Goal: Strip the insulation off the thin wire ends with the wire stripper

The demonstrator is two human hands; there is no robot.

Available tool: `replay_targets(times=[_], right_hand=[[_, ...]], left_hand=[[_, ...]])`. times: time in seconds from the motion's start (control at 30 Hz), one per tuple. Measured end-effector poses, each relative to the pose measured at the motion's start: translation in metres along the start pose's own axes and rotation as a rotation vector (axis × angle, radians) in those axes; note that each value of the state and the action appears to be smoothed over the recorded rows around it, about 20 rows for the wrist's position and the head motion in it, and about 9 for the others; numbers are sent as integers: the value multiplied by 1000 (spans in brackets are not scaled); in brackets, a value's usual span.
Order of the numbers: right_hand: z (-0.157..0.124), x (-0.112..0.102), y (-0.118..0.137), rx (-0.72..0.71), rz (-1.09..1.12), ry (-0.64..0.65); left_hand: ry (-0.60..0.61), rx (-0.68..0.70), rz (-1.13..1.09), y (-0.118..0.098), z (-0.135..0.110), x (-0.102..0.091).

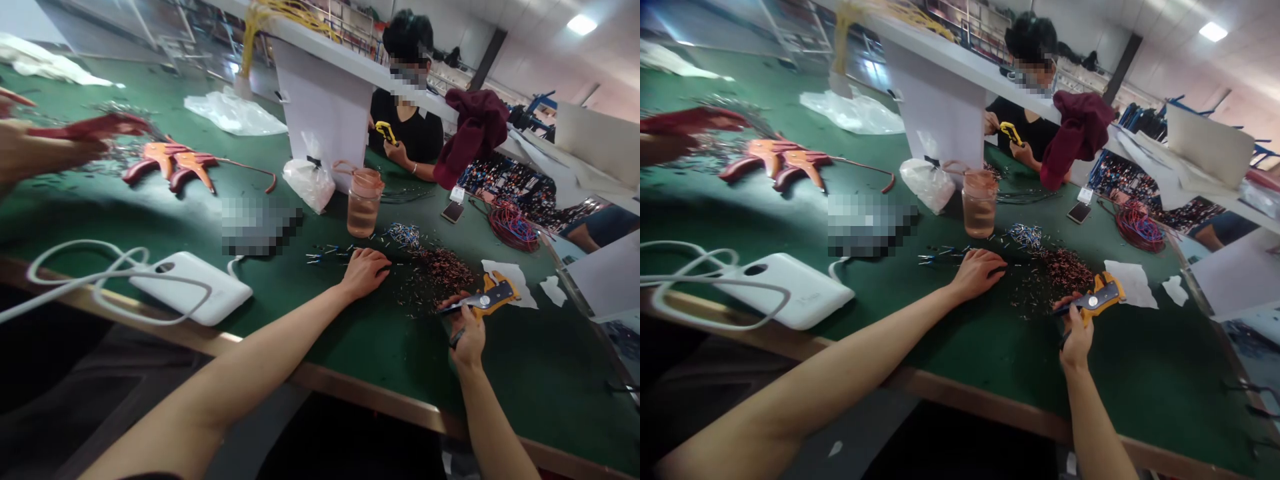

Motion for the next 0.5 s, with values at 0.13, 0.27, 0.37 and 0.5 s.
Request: replay_targets(times=[0.13,0.27,0.37,0.5], right_hand=[[1,-4,9,-71,-37,-75],[1,-10,26,-139,-113,-126],[6,-20,42,-136,-180,-163],[28,-44,56,-107,-297,-131]], left_hand=[[7,76,-15,-7,-1,0],[-21,111,-23,-7,-3,-2],[-26,109,-24,-5,-4,-2],[-10,94,-11,-3,-5,-1]])
Point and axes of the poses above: each hand's wrist, its own z-axis towards the middle knuckle, its own x-axis out of the palm, y = z × x, the point moved 7 cm from there along z, towards the middle knuckle, and after that the axes turned 3 degrees about -x, right-handed, at the moved point
